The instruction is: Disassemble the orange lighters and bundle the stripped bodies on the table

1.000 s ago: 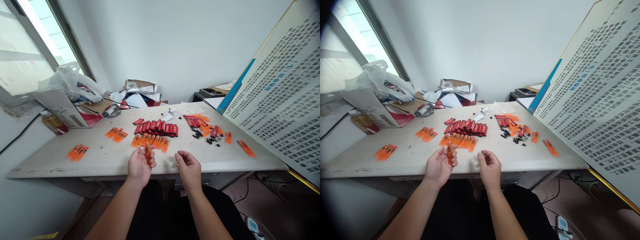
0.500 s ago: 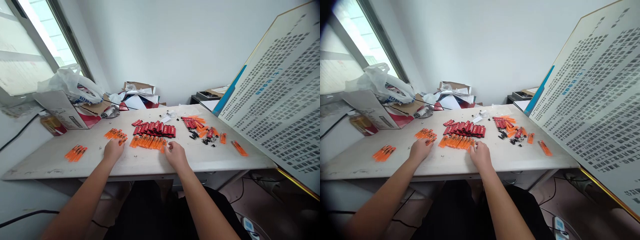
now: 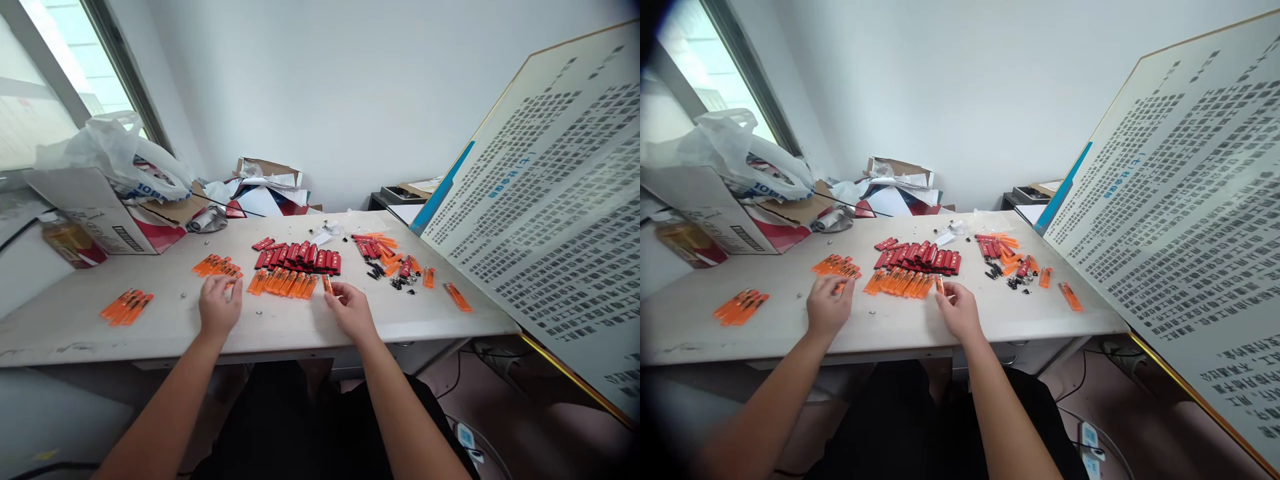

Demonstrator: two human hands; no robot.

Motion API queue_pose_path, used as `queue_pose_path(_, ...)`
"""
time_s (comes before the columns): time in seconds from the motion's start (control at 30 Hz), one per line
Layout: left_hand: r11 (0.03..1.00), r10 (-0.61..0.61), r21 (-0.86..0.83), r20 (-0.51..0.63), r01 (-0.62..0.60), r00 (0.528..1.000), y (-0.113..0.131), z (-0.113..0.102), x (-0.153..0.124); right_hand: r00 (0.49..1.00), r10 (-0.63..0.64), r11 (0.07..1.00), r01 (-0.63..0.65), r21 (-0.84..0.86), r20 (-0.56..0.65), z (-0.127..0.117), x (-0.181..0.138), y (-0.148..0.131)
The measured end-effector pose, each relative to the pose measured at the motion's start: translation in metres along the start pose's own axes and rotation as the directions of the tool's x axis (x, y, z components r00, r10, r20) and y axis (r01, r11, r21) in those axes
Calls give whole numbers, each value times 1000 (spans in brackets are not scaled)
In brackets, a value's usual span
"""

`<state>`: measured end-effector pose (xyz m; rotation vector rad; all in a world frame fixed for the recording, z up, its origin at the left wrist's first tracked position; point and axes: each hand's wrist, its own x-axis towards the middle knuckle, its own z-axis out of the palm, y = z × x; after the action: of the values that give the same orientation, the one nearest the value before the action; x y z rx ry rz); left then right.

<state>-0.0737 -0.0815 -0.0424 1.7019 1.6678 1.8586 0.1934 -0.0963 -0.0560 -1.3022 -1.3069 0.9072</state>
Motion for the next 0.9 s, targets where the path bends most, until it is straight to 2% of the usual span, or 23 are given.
queue_pose_path(0.07, 961, -141, -217, 156, 173, 978, 23, 14, -26, 999, 7, 952, -20, 304, 43, 6, -15, 1)
queue_pose_path(0.1, 908, -202, -303, 289, 290, 936, 36, 23, -40, 997, 2, 916, -31, 399, 72, 10, -21, 0)
queue_pose_path(0.17, 751, -239, -463, 475, 471, 847, 59, 43, -63, 991, -15, 867, -52, 495, 131, 19, -32, -3)
queue_pose_path(0.23, 589, -251, -542, 581, 599, 774, 77, 60, -77, 988, -27, 856, -56, 514, 153, 26, -38, -6)
queue_pose_path(0.33, 447, -298, -559, 643, 698, 706, 89, 74, -81, 992, -46, 884, -16, 467, 121, 29, -42, -6)
queue_pose_path(0.43, 338, -314, -598, 657, 727, 686, 88, 75, -70, 994, -71, 923, 36, 382, 78, 24, -41, -3)
queue_pose_path(0.53, 239, -301, -614, 690, 752, 658, 80, 70, -58, 1000, -27, 929, 23, 368, 7, 17, -39, 2)
queue_pose_path(0.6, 144, -277, -567, 763, 811, 583, 74, 67, -53, 1000, 8, 918, -1, 396, -15, 13, -37, 5)
queue_pose_path(0.7, 13, -266, -482, 843, 876, 468, 67, 64, -48, 1000, 14, 909, -19, 416, 15, 11, -36, 9)
queue_pose_path(0.9, -54, -315, -431, 863, 901, 394, 61, 64, -42, 998, 11, 906, -39, 422, 68, 11, -36, 11)
